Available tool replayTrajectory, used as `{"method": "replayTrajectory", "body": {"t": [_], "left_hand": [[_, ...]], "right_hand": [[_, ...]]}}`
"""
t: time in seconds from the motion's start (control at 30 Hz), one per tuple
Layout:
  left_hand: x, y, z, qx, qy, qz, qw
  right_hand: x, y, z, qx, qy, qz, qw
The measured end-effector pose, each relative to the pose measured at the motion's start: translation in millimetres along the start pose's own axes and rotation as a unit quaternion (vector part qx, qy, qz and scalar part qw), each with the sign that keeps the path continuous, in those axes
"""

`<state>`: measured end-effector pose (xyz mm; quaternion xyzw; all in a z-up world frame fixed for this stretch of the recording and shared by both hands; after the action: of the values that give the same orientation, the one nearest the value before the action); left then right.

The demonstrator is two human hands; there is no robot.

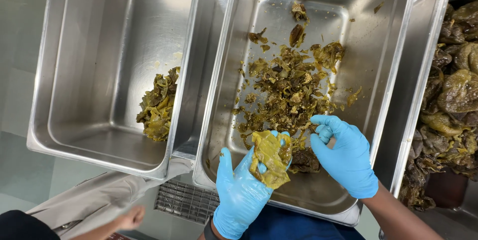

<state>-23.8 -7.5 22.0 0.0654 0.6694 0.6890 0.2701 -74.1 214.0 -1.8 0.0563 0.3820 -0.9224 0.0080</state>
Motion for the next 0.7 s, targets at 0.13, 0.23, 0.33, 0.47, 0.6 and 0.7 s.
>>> {"method": "replayTrajectory", "body": {"t": [0.13,0.23,0.33,0.47,0.6,0.7], "left_hand": [[-5.1,-7.5,-1.7,-0.006,0.016,-0.051,0.999],[-4.6,-9.5,-2.7,0.258,0.03,-0.084,0.962],[-1.6,-10.1,-2.7,0.048,0.032,-0.042,0.997],[-9.0,-26.6,-3.5,0.096,0.052,-0.086,0.99],[-5.0,-10.6,-8.7,-0.035,0.071,-0.096,0.992],[-6.0,-15.9,-9.3,-0.012,0.084,-0.133,0.988]], "right_hand": [[0.5,-1.8,6.5,-0.023,-0.066,-0.01,0.998],[-1.8,3.7,-1.3,-0.124,0.109,0.093,0.982],[-4.7,15.0,-21.5,-0.154,-0.09,0.025,0.984],[-4.2,19.7,-19.7,-0.272,-0.171,0.088,0.943],[0.6,19.2,-13.1,-0.314,-0.023,0.17,0.934],[22.4,20.6,-20.9,-0.273,-0.129,0.131,0.944]]}}
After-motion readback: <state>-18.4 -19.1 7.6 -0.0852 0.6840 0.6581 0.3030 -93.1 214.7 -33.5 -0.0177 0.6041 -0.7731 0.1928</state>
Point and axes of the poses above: each hand's wrist, its own x-axis towards the middle knuckle, its own y-axis out of the palm, z = x × y, the point moved 1 cm from there along x, towards the middle knuckle, and after that the axes turned 7 degrees about -x, right-handed, at the moved point
